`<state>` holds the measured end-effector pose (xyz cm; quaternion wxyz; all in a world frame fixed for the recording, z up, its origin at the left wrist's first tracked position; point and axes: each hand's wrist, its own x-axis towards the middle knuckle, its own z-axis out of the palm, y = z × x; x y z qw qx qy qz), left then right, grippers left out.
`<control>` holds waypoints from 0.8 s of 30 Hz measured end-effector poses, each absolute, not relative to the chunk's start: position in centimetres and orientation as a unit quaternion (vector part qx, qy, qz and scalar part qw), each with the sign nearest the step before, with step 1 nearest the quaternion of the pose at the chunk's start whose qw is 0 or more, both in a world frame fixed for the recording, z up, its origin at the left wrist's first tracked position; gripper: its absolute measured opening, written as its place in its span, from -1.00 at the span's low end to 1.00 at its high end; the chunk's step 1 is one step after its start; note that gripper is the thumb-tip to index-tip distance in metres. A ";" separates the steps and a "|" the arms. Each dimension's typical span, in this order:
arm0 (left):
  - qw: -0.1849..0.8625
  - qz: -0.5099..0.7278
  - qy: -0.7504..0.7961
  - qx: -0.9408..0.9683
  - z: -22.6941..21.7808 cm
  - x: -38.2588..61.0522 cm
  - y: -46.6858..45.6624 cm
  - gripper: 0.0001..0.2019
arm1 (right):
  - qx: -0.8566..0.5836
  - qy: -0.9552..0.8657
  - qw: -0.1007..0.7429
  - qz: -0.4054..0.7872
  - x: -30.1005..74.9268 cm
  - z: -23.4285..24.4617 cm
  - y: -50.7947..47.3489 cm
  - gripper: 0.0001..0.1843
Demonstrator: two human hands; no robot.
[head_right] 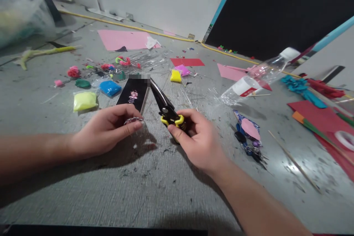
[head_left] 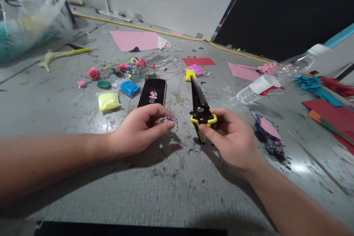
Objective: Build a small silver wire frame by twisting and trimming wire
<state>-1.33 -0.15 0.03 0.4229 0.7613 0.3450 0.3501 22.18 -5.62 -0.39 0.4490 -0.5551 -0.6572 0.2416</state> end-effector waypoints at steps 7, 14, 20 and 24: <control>0.432 0.351 0.356 0.751 0.0 -1.1 -0.2 -0.90 | -0.509 -0.632 0.469 0.349 22.2 -1.4 -4.8 -0.67; 0.349 0.373 0.339 0.790 0.1 -1.2 -0.4 -0.94 | -0.553 -0.667 0.393 0.308 23.2 -1.0 -4.3 -0.66; 0.344 0.376 0.337 0.791 0.1 -1.1 -0.3 -0.93 | -0.591 -0.701 0.276 0.289 23.8 0.4 -4.9 -0.83; 0.346 0.373 0.337 0.792 0.1 -1.1 -0.3 -0.94 | -0.554 -0.746 0.247 0.275 23.6 0.6 -4.9 -0.92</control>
